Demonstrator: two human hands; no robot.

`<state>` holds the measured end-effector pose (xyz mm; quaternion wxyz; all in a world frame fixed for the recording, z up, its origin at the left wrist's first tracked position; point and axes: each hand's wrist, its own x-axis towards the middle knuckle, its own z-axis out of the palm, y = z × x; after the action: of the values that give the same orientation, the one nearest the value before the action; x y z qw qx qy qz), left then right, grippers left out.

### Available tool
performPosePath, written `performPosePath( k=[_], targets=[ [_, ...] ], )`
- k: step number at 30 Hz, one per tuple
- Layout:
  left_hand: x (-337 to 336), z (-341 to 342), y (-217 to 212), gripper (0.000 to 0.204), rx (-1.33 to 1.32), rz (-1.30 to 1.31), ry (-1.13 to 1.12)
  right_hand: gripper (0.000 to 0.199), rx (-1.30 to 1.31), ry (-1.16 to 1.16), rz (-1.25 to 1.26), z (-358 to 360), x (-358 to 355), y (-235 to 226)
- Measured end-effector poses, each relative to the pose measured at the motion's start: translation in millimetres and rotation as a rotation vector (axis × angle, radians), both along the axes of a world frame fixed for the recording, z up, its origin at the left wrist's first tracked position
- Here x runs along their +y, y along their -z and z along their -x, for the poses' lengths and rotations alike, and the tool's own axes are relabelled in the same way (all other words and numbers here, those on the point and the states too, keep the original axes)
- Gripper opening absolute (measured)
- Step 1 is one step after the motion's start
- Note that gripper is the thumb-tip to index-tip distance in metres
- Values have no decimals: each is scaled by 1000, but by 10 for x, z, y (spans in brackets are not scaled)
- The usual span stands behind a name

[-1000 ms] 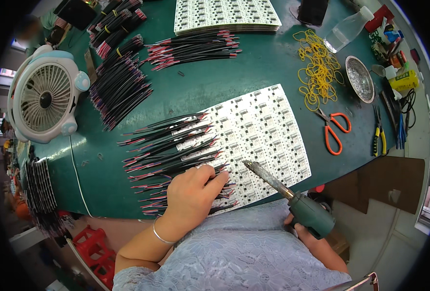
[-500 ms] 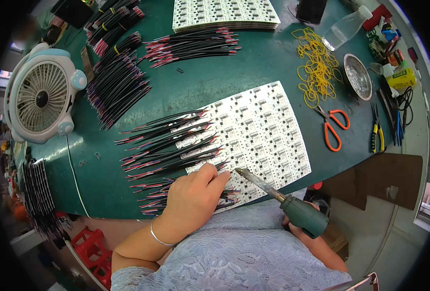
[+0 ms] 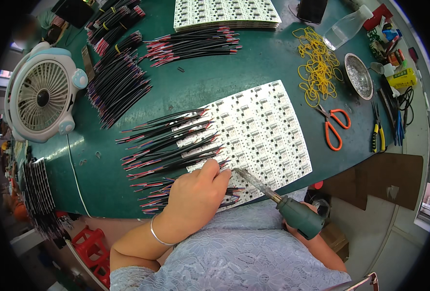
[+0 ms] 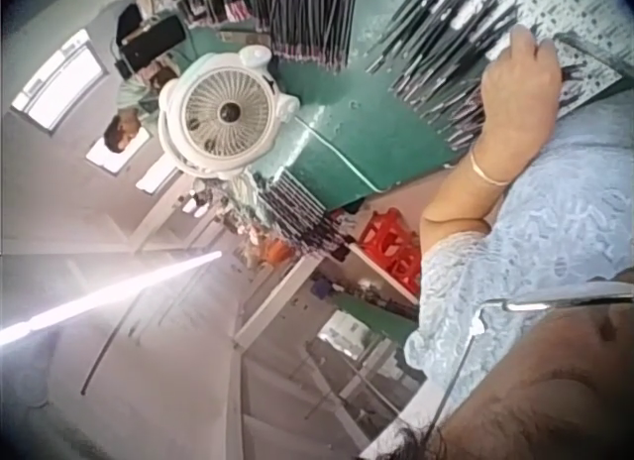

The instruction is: The person solders electrical wires onto a panel of multiple small circuit boards using a soldering iron.

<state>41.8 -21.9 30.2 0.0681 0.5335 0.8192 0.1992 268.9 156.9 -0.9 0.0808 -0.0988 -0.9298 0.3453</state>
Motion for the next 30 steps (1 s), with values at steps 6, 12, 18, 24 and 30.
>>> performPosePath(
  k=[6,12,18,24,30],
  targets=[
    [3,-13,-37,34,-33,115,-8,12,3,97,161,-54,-42,-89],
    [11,3,-23,28,5,57,10,19,-4,81,248,-126,-10,11],
    [1,18,12,26,5,-21,31,19,-27,125,256,-103,-52,5],
    [11,47,-24,22,29,34,66,13,14,15,136,-93,9,-8],
    [21,49,-41,22,53,66,86,12,76,-30,-60,-55,33,-72]
  ],
)
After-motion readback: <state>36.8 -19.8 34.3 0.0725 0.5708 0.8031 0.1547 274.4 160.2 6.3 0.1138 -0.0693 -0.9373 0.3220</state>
